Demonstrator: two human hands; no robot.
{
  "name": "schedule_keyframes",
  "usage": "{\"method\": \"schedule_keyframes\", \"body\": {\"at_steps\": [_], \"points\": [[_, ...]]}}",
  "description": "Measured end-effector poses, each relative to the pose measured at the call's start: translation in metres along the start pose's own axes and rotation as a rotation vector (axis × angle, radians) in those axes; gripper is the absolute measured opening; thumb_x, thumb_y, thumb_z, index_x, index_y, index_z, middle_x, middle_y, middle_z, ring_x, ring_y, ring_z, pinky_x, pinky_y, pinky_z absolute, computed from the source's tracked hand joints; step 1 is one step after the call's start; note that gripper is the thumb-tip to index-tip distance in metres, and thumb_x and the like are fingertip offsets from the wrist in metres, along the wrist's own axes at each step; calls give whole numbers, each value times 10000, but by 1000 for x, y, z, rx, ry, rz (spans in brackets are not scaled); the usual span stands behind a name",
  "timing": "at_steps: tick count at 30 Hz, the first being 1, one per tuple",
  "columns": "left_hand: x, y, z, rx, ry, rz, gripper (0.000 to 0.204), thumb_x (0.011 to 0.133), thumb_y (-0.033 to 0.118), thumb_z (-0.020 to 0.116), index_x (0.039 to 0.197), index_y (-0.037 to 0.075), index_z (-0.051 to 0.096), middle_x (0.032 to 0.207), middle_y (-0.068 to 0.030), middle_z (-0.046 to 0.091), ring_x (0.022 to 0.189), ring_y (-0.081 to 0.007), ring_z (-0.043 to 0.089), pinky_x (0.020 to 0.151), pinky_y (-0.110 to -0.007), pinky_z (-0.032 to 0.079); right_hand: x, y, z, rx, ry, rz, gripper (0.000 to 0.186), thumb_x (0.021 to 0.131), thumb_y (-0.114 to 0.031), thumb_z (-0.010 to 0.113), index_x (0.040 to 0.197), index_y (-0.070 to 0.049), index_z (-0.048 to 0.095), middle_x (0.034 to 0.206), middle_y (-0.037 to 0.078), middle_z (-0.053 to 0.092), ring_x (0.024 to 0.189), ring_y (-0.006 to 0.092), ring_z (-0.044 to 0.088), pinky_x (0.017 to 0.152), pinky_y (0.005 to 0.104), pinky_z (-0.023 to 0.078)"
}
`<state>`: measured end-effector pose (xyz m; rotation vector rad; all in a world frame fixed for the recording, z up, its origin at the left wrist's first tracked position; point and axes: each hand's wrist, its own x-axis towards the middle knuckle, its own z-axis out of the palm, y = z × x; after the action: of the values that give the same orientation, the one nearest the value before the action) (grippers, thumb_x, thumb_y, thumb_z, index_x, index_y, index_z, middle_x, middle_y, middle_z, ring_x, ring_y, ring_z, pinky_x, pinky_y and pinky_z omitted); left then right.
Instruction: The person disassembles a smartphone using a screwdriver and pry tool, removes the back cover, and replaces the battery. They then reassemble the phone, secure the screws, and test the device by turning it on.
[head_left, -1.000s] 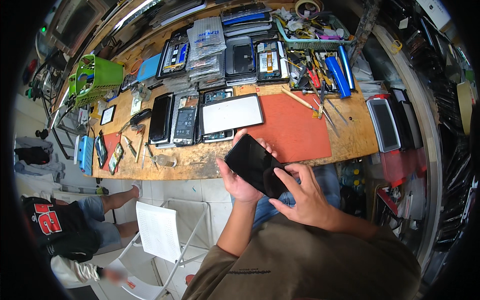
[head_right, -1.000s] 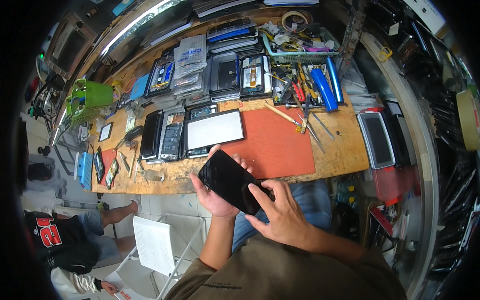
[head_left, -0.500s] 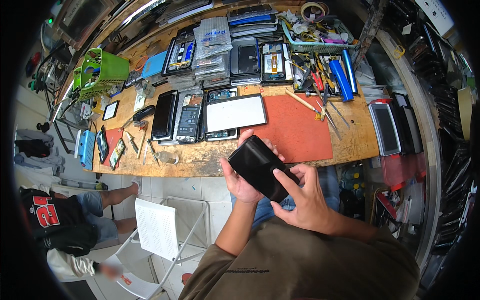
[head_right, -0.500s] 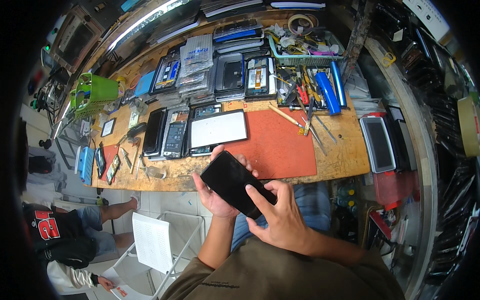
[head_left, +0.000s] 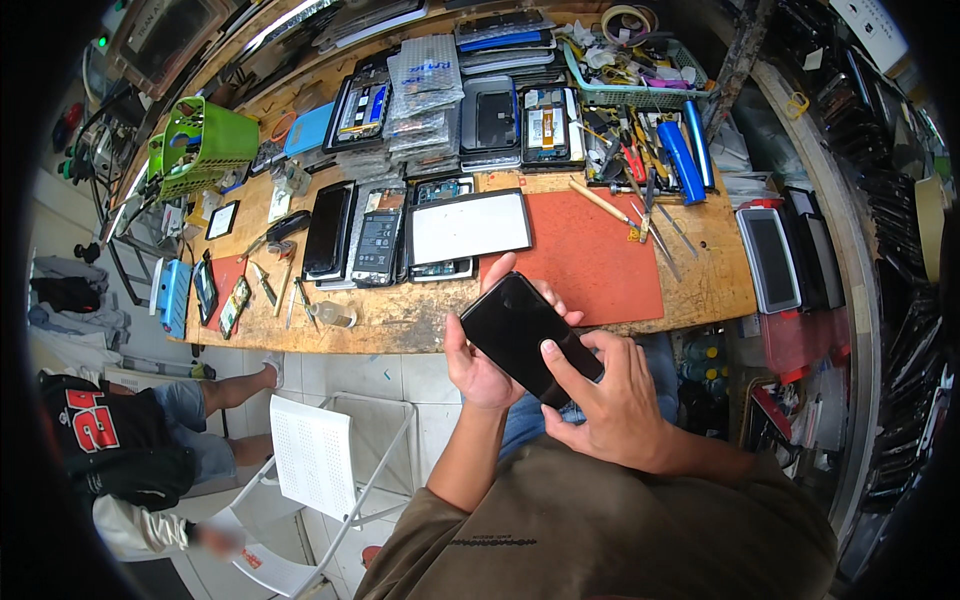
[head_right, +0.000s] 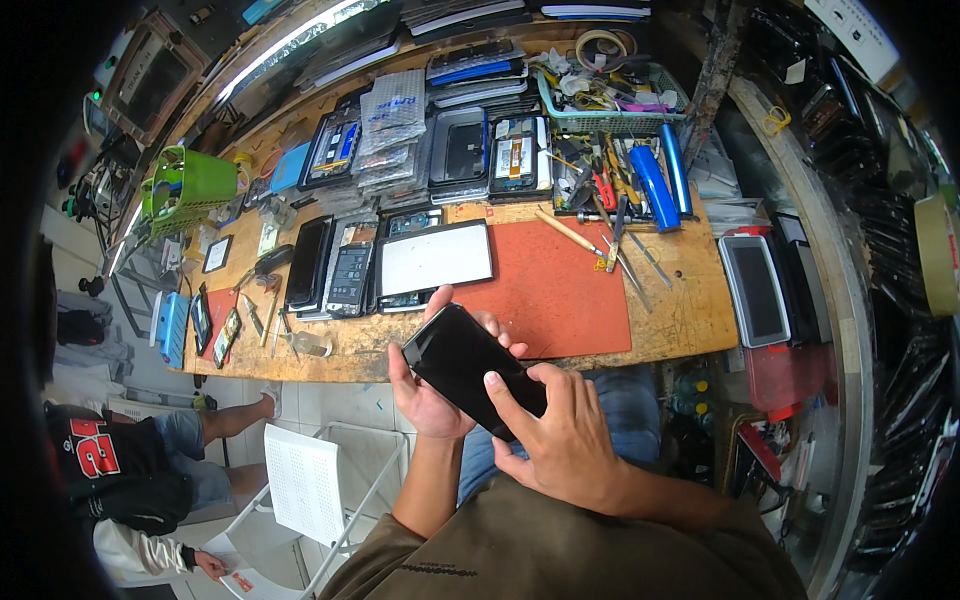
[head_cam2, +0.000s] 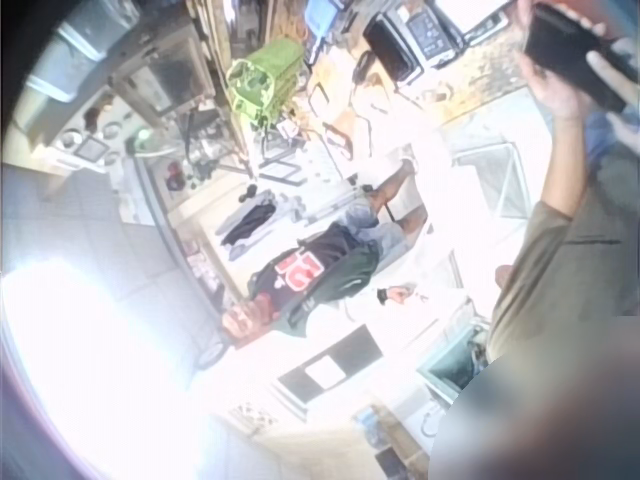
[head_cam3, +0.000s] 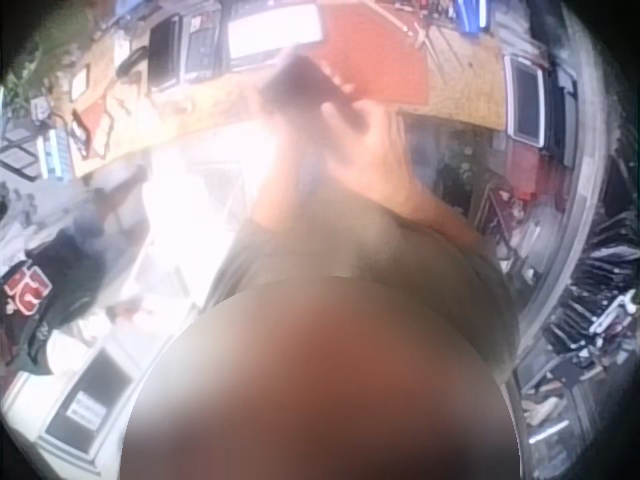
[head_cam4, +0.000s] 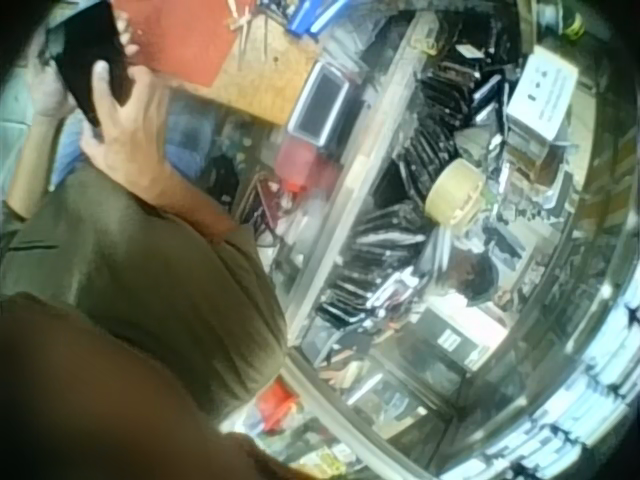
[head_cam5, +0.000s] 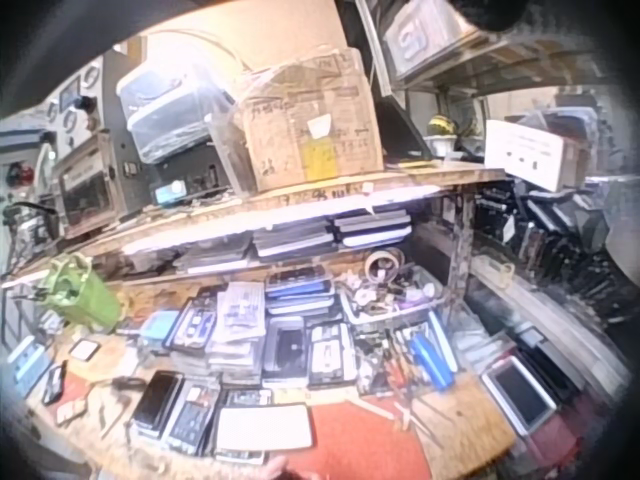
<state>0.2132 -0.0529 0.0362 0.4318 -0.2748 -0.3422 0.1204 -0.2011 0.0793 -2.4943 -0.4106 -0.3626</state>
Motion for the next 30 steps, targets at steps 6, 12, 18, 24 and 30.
{"method": "schedule_keyframes", "body": {"at_steps": [6, 12, 18, 24, 30], "points": [[1, -4, -5, -19, -34, 13, 911, 1013, 753, 308, 1620, 73, 308, 1207, -227, 591, 1116, -362, 617, 996, -568, 526, -2, -2, 1, -68, 23, -27, 861, 739, -255, 879, 1527, -160, 546, 1240, 216, 511, 1056, 356, 556, 873, 459, 463], [0, -1, 1, 18, 4, -24, 847, 980, 746, 342, 1598, 168, 380, 1166, -210, 567, 1082, -355, 574, 996, -583, 502, -2, 0, -2, -70, 31, -40, 856, 736, -250, 877, 1525, -177, 553, 1241, 211, 513, 1038, 346, 558, 849, 452, 464], [-3, 6, 11, 72, 6, -42, 847, 966, 739, 371, 1559, 137, 428, 1165, -219, 580, 1084, -367, 586, 1038, -609, 483, -6, -2, 3, -94, 70, -42, 840, 736, -247, 869, 1518, -191, 566, 1239, 201, 512, 1020, 338, 559, 844, 445, 463], [-4, 5, 11, 109, -53, -26, 844, 958, 735, 373, 1520, 111, 458, 1162, -224, 584, 1077, -366, 593, 990, -583, 498, -11, -3, 9, -126, 106, -44, 834, 729, -263, 872, 1508, -195, 580, 1231, 193, 507, 1009, 326, 557, 838, 435, 455], [-3, 6, 10, 34, -163, -32, 936, 905, 774, 472, 1489, 43, 465, 1220, -213, 546, 1145, -350, 586, 1031, -553, 494, -13, -2, 10, -131, 110, -59, 847, 726, -274, 876, 1514, -195, 575, 1235, 192, 502, 1013, 325, 557, 837, 431, 451]]}}
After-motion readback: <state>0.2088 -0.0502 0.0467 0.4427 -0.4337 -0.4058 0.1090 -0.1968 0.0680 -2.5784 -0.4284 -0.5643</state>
